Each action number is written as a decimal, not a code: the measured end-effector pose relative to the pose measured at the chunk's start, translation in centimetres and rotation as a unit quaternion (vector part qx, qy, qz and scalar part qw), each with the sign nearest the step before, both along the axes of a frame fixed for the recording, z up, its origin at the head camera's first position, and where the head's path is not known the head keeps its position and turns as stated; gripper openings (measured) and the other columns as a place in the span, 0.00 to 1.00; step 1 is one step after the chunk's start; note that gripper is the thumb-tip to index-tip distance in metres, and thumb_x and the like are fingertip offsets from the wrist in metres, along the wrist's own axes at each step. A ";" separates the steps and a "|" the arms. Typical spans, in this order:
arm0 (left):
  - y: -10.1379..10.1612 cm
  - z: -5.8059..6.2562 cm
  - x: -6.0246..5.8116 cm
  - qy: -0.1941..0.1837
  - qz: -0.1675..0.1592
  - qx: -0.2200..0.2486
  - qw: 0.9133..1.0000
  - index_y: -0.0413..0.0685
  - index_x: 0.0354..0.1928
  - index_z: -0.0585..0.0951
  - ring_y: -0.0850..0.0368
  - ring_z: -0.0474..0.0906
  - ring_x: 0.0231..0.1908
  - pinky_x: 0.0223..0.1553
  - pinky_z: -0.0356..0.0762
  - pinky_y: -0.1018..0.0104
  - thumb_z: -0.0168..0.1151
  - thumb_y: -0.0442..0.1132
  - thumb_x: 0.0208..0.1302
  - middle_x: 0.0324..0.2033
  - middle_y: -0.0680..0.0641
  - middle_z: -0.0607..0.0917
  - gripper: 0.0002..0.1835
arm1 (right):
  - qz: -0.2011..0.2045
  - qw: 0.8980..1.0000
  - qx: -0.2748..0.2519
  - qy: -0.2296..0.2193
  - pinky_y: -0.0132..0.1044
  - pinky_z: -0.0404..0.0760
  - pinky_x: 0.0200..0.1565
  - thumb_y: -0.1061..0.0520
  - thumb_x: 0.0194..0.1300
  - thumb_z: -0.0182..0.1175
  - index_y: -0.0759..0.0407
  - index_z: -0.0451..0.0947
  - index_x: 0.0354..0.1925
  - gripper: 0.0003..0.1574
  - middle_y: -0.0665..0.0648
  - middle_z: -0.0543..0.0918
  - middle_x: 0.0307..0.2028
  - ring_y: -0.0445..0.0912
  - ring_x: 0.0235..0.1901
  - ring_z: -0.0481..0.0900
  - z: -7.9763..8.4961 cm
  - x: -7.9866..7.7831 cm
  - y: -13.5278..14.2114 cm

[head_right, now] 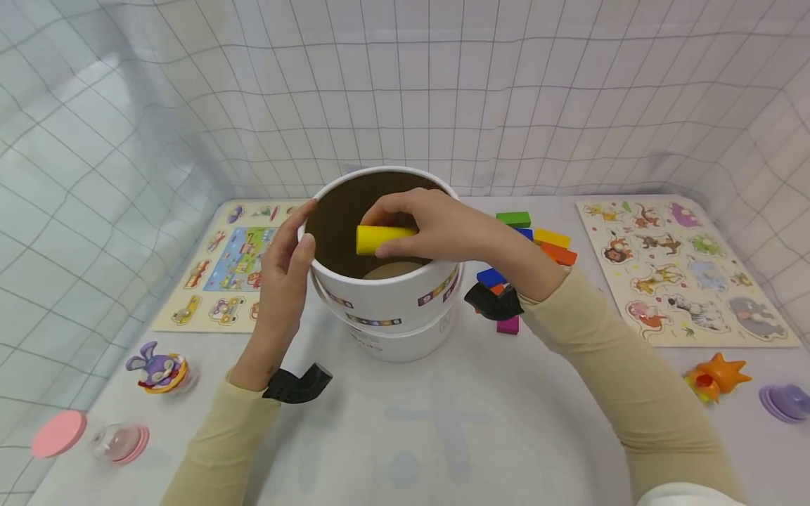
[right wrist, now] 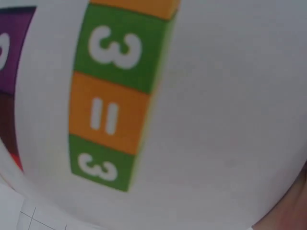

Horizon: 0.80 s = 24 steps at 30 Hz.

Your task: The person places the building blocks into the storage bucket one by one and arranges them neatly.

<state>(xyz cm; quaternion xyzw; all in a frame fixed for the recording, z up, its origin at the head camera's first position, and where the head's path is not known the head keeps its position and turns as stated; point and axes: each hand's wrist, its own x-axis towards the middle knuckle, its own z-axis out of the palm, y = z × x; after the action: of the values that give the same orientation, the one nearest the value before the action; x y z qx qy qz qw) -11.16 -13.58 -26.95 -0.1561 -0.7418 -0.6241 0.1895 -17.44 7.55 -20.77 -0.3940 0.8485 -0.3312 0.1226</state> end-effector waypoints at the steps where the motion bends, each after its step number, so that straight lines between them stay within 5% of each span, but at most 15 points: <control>1: 0.0 0.0 0.0 0.002 0.001 0.000 1.000 0.39 0.62 0.62 0.52 0.59 0.61 0.59 0.60 0.58 0.43 0.32 0.63 0.62 0.46 0.64 0.24 | 0.007 1.000 0.012 0.009 0.36 0.71 0.46 0.50 0.56 0.60 0.46 0.73 0.48 0.19 0.43 0.76 0.41 0.41 0.40 0.69 0.1 0.0 -0.1; 8: 0.0 0.1 0.0 0.006 -0.002 0.007 1.000 0.39 0.62 0.62 0.54 0.58 0.62 0.59 0.60 0.57 0.44 0.36 0.64 0.61 0.45 0.64 0.24 | 0.017 0.999 -0.007 0.047 0.33 0.73 0.46 0.55 0.57 0.60 0.50 0.74 0.48 0.19 0.45 0.78 0.41 0.36 0.42 0.74 -0.4 0.1 -0.2; 15: -0.7 -2.0 -1.3 0.011 -0.011 0.009 1.000 0.50 0.63 0.64 0.59 0.58 0.62 0.59 0.60 0.57 0.46 0.44 0.64 0.62 0.53 0.64 0.24 | -0.031 0.979 -0.181 0.087 0.32 0.74 0.46 0.62 0.58 0.57 0.54 0.74 0.48 0.18 0.46 0.76 0.46 0.39 0.46 0.73 -2.2 1.9 2.2; 20: -0.4 -1.2 -0.6 0.010 -0.011 0.010 1.000 0.46 0.63 0.63 0.59 0.57 0.62 0.59 0.59 0.56 0.46 0.40 0.64 0.62 0.50 0.64 0.24 | -0.118 0.956 -0.258 0.075 0.27 0.72 0.49 0.69 0.58 0.54 0.63 0.73 0.49 0.19 0.54 0.75 0.47 0.44 0.49 0.71 -4.3 3.9 6.5; 24: -0.2 -0.2 0.0 0.010 -0.008 0.013 1.000 0.39 0.62 0.62 0.54 0.57 0.62 0.59 0.59 0.55 0.44 0.38 0.64 0.62 0.45 0.63 0.24 | -0.236 0.942 -0.237 0.019 0.21 0.70 0.47 0.62 0.63 0.51 0.62 0.72 0.49 0.16 0.54 0.75 0.47 0.42 0.50 0.70 -7.0 4.7 10.3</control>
<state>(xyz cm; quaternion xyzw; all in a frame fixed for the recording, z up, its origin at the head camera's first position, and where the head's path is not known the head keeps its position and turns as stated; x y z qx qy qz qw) -11.17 -13.75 -27.15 -0.1660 -0.7301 -0.6337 0.1942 -12.73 17.90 -27.82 -0.2065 0.8161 -0.5350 -0.0722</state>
